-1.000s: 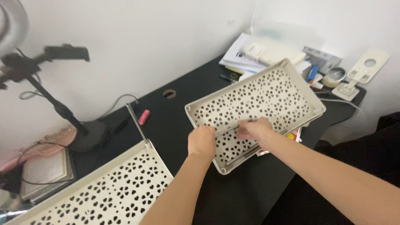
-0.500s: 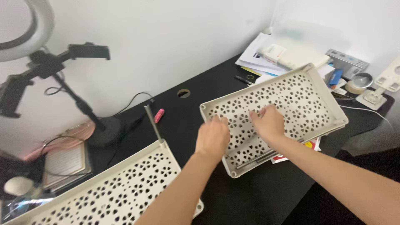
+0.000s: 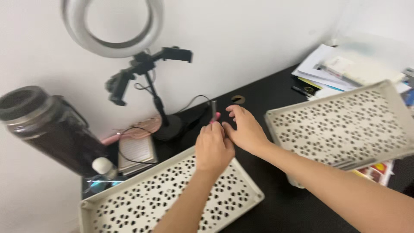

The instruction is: The person assembles two perforated white trays by inserting metal rods and attaching black plastic clips. They repeatedly insert, remove, and reposition the rods and clips while aligning the trays on a black desk.

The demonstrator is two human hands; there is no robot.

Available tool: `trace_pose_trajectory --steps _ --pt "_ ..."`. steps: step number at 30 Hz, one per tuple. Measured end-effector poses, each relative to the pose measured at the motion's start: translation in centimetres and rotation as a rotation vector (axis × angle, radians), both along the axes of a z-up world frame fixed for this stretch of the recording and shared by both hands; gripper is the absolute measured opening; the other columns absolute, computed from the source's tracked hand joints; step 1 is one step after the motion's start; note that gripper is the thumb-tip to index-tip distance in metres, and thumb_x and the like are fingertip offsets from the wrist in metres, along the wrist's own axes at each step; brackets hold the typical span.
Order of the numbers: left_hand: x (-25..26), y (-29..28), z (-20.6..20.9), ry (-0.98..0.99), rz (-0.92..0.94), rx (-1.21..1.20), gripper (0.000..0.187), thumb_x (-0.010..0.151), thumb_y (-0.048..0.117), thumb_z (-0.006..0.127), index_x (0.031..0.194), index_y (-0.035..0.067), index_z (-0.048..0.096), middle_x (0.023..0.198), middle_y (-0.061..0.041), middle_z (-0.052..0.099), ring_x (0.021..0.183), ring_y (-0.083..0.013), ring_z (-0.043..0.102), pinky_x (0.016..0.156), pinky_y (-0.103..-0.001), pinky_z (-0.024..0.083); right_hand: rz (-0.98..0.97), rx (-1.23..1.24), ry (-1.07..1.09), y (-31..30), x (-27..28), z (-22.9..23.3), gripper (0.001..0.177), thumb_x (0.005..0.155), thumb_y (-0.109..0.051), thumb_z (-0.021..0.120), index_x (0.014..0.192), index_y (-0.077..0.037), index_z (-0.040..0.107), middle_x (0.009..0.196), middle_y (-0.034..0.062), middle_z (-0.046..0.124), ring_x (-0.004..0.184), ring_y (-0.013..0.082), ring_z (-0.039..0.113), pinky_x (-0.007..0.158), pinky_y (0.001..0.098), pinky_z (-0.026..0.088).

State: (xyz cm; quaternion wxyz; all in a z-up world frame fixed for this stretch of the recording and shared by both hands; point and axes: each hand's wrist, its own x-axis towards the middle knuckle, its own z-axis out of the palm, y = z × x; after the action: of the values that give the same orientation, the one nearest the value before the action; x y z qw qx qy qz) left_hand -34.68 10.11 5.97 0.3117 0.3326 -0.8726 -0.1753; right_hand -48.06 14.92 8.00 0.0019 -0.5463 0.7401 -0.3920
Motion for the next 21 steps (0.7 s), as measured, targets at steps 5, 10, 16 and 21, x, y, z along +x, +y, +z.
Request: trace_pose_trajectory --steps 5,10,16,21 --pt "2.4 -2.0 -2.6 -0.009 0.307 -0.137 0.041 0.069 0.005 0.071 0.108 -0.002 0.057 0.117 -0.02 0.059 0.114 -0.0357 0.052 0.092 -0.043 0.047 0.091 0.109 -0.206 -2.4 2.5 -0.8 0.06 0.085 -0.016 0.071 0.14 -0.005 0.049 0.123 0.0141 0.069 0.109 0.0257 0.068 0.091 0.0383 0.054" --pt "1.3 -5.2 -5.3 -0.125 0.132 0.056 0.047 0.078 0.019 0.078 0.121 0.007 0.062 0.125 -0.011 0.064 0.122 -0.0303 0.054 0.098 -0.046 0.043 0.0 0.043 -0.314 -4.3 3.5 -1.2 0.035 0.094 -0.022 0.069 0.124 -0.005 0.064 0.098 0.0107 0.078 0.092 0.0208 0.075 0.083 0.0347 0.057" --pt "-1.3 -4.5 -7.4 -0.047 0.13 0.301 0.022 0.084 0.018 0.074 0.107 0.018 0.075 0.105 -0.004 0.076 0.106 -0.0256 0.064 0.093 -0.045 0.044 -0.25 0.067 -0.238 -3.9 4.7 -2.0 0.026 0.084 -0.019 0.08 0.088 0.002 0.067 0.075 0.0154 0.074 0.066 0.025 0.073 0.064 0.0358 0.057" --pt "-1.7 -3.8 -7.8 -0.012 0.208 0.294 0.015 0.084 0.018 0.074 0.099 0.017 0.077 0.095 -0.005 0.074 0.101 -0.0244 0.064 0.094 -0.042 0.04 -0.291 0.108 -0.225 -2.5 5.2 -3.2 0.019 0.087 -0.017 0.076 0.087 -0.001 0.066 0.077 0.0135 0.074 0.069 0.0238 0.074 0.064 0.0361 0.059"
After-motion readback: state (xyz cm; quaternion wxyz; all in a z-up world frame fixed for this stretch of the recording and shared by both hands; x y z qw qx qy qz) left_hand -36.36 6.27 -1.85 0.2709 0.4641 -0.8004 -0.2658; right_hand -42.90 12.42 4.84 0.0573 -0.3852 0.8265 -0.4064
